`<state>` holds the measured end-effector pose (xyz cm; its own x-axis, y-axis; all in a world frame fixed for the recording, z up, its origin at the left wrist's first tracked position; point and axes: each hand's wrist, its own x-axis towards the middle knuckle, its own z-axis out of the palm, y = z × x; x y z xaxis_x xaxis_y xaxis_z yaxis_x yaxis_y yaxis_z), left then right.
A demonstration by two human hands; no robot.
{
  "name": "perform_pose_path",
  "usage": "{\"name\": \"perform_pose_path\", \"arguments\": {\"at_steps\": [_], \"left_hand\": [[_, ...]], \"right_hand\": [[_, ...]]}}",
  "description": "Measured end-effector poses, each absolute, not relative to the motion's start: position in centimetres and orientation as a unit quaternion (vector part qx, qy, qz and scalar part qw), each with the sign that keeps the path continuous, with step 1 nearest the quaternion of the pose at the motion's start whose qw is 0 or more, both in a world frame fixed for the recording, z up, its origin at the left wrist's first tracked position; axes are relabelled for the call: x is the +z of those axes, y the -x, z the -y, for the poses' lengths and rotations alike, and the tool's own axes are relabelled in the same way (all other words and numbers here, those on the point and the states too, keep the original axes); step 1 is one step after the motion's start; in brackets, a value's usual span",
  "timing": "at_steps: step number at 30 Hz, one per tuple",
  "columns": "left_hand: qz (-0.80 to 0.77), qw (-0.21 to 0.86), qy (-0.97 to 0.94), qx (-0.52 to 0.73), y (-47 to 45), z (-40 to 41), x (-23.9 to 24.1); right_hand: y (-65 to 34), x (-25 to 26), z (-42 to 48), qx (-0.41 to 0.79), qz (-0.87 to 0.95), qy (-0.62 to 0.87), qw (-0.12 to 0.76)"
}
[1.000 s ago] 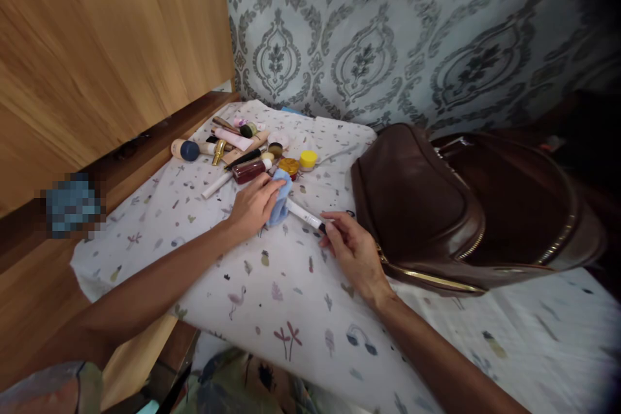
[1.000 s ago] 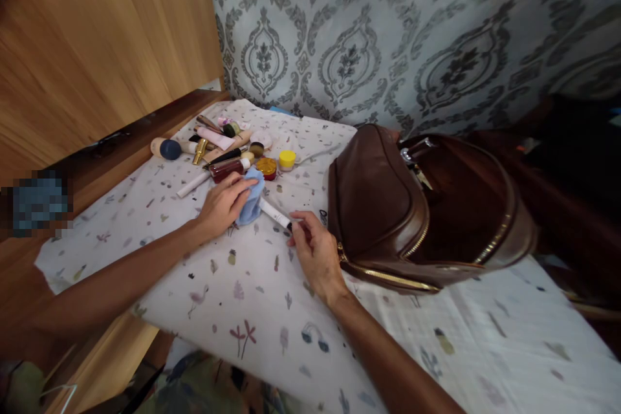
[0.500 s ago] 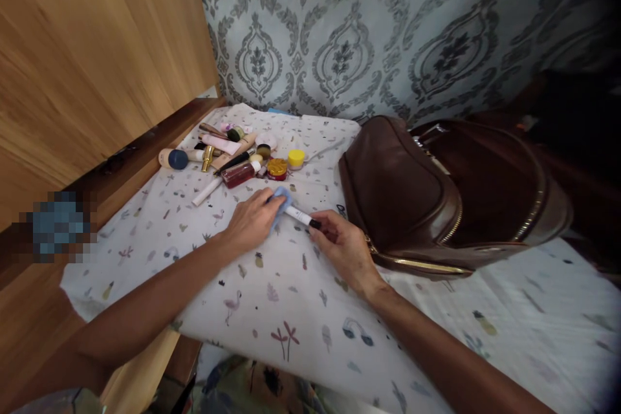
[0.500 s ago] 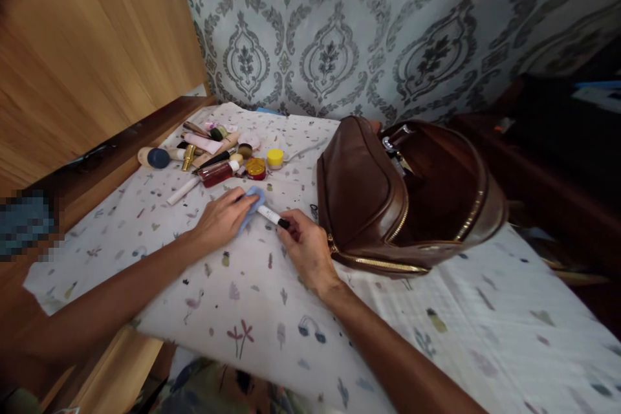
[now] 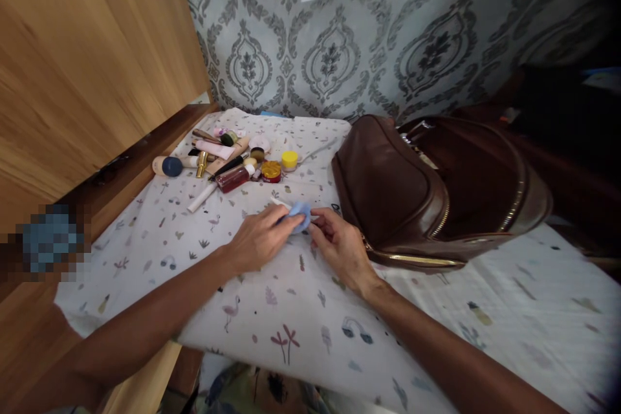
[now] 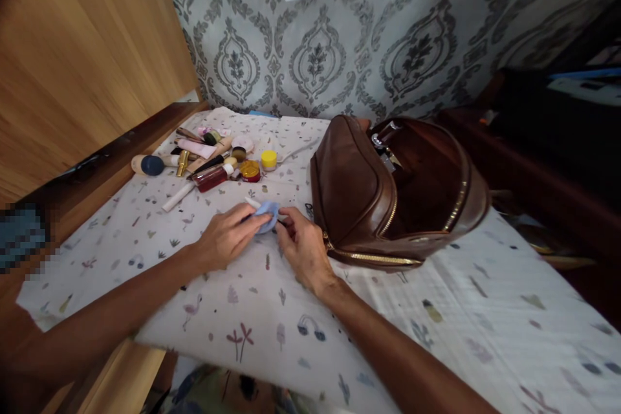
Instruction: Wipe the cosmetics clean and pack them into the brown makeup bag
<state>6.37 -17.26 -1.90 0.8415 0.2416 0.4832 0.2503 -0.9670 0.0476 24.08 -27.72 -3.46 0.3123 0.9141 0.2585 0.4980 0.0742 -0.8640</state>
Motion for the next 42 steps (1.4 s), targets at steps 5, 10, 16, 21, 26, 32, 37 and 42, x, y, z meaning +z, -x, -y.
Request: {"name": "perform_pose_path", "arguments": {"at_steps": [5, 10, 16, 21, 26, 32, 37, 42], "left_hand": [[0.204, 0.019, 0.956, -0.209, -6.7, 16.8, -2.3], [0.316, -0.034, 0.922, -0.223, -6.1, 14.4, -2.6], [0.355, -0.286, 0.796, -0.399, -6.0, 12.7, -2.8], [0.380, -0.607, 0.537, -0.445, -7.3, 13.9, -2.4], [0.299, -0.724, 0.517, -0.345, -8.7, 17.2, -1.8], [0.276, -0.689, 0.610, -0.276, -8.7, 18.7, -1.5], [0.262, -0.602, 0.686, -0.315, -8.1, 18.4, -0.7], [0.264, -0.502, 0.772, -0.287, -7.7, 18.4, -0.1]], "right_hand": [[-24.0, -3.1, 27.8, 0.226, 0.549, 0.644, 0.482], [-24.0, -2.8, 27.9, 0.257, 0.526, 0.642, 0.496], [-23.8, -2.4, 28.0, 0.321, 0.456, 0.605, 0.568], [-23.2, -2.3, 27.9, 0.366, 0.389, 0.561, 0.632], [-22.3, -2.5, 27.7, 0.419, 0.430, 0.516, 0.611], [-21.7, -2.3, 28.3, 0.410, 0.502, 0.509, 0.567], [-22.1, -1.8, 28.8, 0.281, 0.566, 0.568, 0.528], [-22.6, -1.6, 28.8, 0.284, 0.534, 0.564, 0.562]]}}
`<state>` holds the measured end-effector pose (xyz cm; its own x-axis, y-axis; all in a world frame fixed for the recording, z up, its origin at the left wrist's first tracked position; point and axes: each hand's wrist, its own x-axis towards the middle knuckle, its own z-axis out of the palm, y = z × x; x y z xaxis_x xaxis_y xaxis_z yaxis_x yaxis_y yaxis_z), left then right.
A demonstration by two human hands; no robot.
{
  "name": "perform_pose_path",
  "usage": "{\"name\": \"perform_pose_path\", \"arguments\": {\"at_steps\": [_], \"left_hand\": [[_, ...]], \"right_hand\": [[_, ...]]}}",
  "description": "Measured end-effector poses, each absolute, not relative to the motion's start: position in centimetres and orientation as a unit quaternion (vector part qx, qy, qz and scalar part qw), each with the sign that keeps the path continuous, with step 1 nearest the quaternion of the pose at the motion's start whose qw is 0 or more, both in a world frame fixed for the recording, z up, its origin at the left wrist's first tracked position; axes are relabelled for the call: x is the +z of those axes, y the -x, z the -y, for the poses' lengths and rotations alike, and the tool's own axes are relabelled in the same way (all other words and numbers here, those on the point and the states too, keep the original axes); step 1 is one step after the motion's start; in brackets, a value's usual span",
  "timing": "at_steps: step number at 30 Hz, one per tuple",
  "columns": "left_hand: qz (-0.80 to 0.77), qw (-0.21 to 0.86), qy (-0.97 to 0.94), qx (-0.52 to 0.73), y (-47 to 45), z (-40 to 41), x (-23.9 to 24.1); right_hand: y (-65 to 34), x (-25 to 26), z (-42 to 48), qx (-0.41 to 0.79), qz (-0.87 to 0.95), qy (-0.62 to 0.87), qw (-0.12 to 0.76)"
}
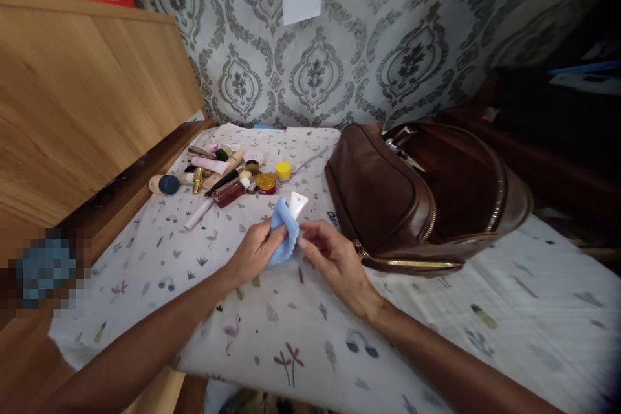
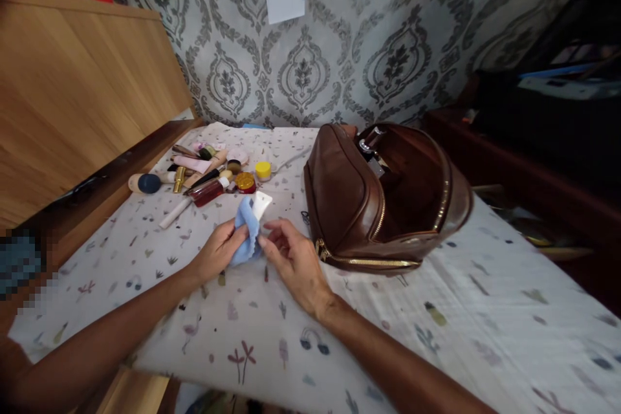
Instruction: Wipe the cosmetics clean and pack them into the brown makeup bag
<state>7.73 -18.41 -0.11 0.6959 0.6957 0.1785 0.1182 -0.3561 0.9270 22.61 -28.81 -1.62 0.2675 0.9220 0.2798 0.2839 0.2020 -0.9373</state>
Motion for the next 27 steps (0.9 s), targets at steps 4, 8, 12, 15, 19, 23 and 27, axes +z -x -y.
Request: {"name": "perform_pose_path", "arguments": {"at_steps": [4, 8, 12, 15, 19, 23, 27], "left_hand": [[-0.212, 0.480, -0.812, 0.255, -7.7, 18.6, 0.0], [-0.218, 0.495, -0.805, 0.245, -7.6, 18.7, -0.1], [-0.254, 0.512, -0.785, 0.239, -7.4, 18.9, -0.2], [-0.283, 0.540, -0.750, 0.256, -7.4, 18.6, -0.5], [-0.324, 0.604, -0.655, 0.318, -7.7, 17.4, -1.0], [-0.332, 0.675, -0.571, 0.329, -7.6, 16.7, -1.3], [-0.281, 0.700, -0.581, 0.306, -7.3, 16.8, -1.1]], "right_hand": [[-22.7, -1.1, 28.7, 0.361, 0.490, 0.521, 0.599], [-22.8, -0.9, 28.5, 0.404, 0.440, 0.504, 0.624], [-23.0, -0.8, 28.2, 0.422, 0.415, 0.494, 0.637], [-23.0, -0.5, 28.3, 0.415, 0.406, 0.488, 0.651], [-23.1, -0.1, 28.6, 0.381, 0.385, 0.484, 0.688], [-23.3, 0.0, 28.7, 0.341, 0.373, 0.475, 0.720], [-23.4, -0.1, 28.7, 0.315, 0.381, 0.490, 0.718]]}}
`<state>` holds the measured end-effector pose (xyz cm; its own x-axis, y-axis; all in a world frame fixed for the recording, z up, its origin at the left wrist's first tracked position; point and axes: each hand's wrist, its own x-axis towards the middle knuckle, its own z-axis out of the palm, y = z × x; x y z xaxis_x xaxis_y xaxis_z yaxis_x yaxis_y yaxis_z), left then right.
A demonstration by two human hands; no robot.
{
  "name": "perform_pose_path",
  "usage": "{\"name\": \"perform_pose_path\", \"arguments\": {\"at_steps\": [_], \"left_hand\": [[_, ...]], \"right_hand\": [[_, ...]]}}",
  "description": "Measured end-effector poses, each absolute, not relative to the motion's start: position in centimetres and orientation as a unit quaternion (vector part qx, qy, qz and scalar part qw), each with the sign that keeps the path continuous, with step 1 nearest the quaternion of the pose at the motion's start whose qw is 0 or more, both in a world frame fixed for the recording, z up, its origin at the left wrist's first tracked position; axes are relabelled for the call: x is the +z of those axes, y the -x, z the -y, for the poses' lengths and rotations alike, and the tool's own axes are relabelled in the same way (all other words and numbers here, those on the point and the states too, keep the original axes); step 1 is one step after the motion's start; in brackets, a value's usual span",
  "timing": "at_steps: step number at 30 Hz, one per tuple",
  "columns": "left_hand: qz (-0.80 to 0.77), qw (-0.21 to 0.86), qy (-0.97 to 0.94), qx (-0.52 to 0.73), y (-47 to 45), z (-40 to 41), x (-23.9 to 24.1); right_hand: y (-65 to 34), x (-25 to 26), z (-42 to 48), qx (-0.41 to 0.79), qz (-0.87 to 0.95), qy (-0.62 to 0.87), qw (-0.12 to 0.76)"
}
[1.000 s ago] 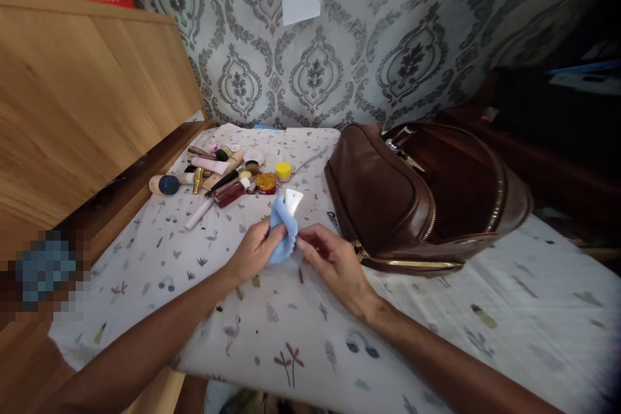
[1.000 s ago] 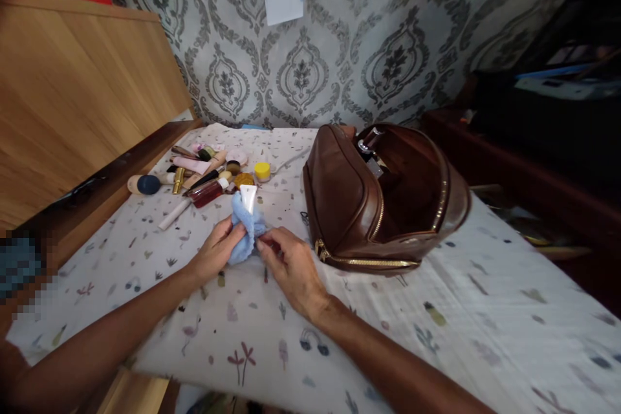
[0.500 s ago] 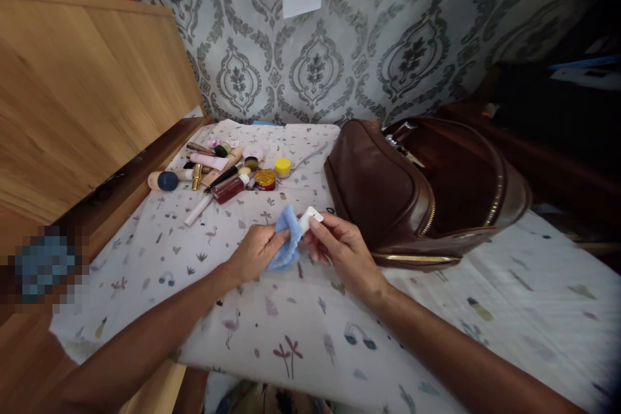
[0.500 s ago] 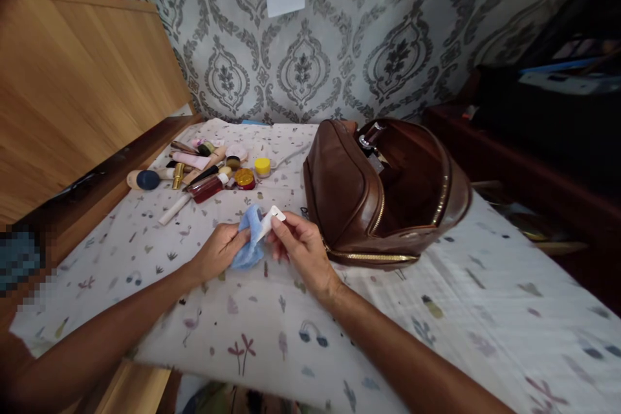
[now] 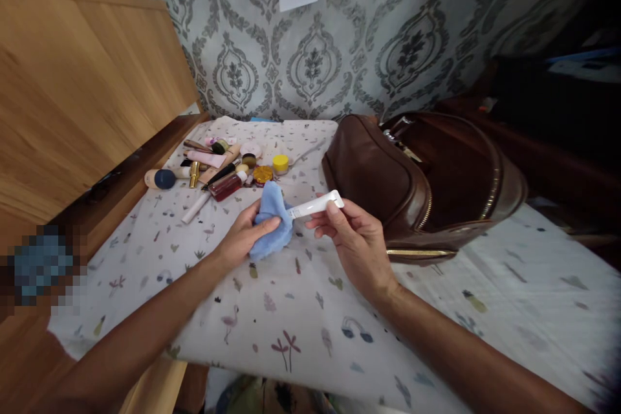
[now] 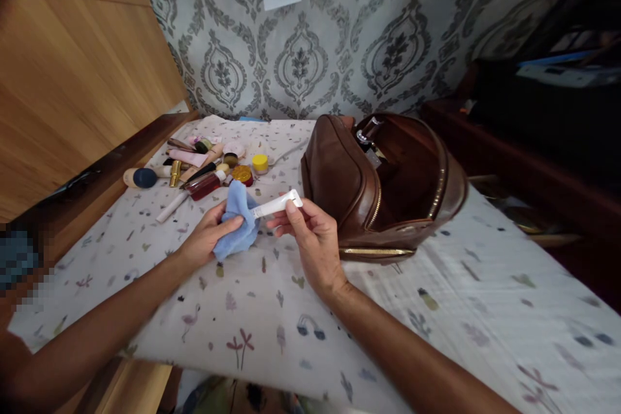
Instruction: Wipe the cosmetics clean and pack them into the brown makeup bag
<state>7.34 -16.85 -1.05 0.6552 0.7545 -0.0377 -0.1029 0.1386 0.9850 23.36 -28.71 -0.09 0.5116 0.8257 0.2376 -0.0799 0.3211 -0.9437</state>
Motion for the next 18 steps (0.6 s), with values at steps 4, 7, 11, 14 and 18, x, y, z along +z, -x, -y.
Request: {"name": "perform_pose_path", "arguments": {"at_steps": [4, 7, 11, 14, 18], "left_hand": [[-0.261, 0.692, -0.583, 0.336, -7.4, 16.8, -1.1], [-0.274, 0.695, -0.569, 0.344, -7.5, 16.7, -1.4], [-0.300, 0.711, -0.550, 0.320, -7.7, 16.6, -1.9], [-0.324, 0.716, -0.540, 0.301, -7.7, 16.6, -2.1], [-0.307, 0.716, -0.548, 0.305, -7.6, 16.7, -1.7]], "right_hand": [[-23.4, -0.1, 28.8, 0.312, 0.386, 0.497, 0.712], [-23.3, -0.1, 28.8, 0.312, 0.389, 0.502, 0.707], [-23.1, 0.0, 29.0, 0.306, 0.407, 0.501, 0.700], [-22.9, 0.1, 29.1, 0.294, 0.421, 0.497, 0.700], [-23.0, 0.1, 29.1, 0.289, 0.417, 0.507, 0.697]]}}
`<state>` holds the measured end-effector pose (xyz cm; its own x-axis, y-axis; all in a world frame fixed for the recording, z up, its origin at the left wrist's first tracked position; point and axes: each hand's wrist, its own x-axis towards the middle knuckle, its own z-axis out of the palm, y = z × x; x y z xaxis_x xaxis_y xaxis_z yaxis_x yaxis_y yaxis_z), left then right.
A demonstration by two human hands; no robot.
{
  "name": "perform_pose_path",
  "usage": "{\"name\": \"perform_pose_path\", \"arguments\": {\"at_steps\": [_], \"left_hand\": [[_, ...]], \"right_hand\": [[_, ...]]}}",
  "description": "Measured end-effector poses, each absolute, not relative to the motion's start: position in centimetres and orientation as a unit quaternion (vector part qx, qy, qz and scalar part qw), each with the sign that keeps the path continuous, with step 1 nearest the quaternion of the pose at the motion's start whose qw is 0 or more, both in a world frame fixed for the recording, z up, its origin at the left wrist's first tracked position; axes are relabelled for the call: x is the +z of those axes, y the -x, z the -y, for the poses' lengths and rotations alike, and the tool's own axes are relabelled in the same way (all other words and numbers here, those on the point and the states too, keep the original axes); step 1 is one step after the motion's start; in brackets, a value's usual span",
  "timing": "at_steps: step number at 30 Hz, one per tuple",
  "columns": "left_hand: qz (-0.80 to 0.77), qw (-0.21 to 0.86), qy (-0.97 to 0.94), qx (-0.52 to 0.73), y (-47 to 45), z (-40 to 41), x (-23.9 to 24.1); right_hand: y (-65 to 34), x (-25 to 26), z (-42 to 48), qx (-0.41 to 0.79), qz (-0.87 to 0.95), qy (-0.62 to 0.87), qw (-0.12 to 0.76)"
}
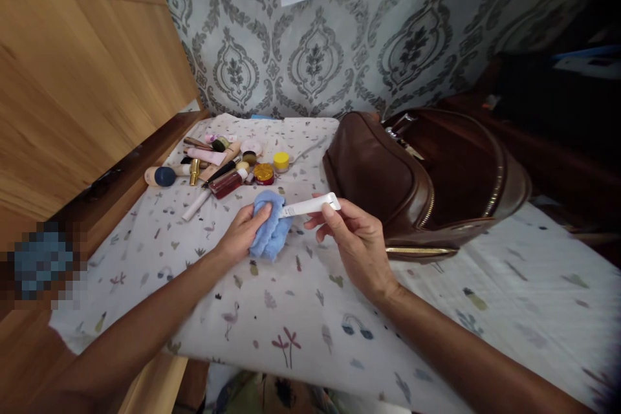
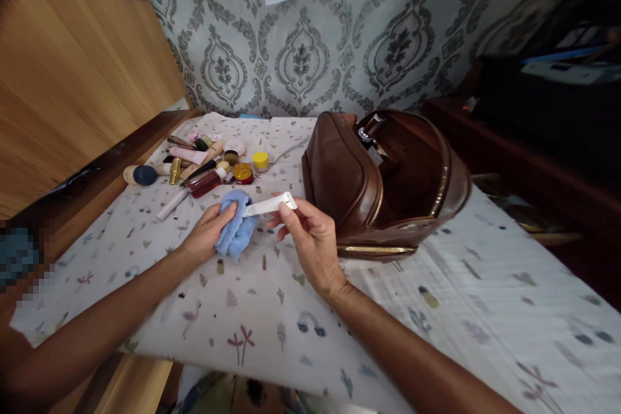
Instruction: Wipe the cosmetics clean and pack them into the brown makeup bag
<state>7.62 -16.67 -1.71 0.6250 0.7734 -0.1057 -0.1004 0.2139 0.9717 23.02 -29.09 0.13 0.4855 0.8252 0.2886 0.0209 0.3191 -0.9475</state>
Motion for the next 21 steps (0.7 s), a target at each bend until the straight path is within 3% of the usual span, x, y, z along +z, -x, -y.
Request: {"name": "perform_pose_path", "arguments": {"at_steps": [10, 16, 21], "left_hand": [[-0.255, 0.714, -0.587, 0.284, -7.1, 16.6, -1.2], [-0.212, 0.707, -0.639, 0.216, -7.1, 17.2, -0.9], [-0.222, 0.598, -0.740, 0.215, -6.9, 17.7, -1.2]], "right_hand": [[-23.4, 0.0, 28.6, 0.336, 0.357, 0.479, 0.728], [-22.7, -0.6, 28.6, 0.418, 0.399, 0.475, 0.664], [-22.6, -1.3, 28.5, 0.421, 0.426, 0.485, 0.637]]}}
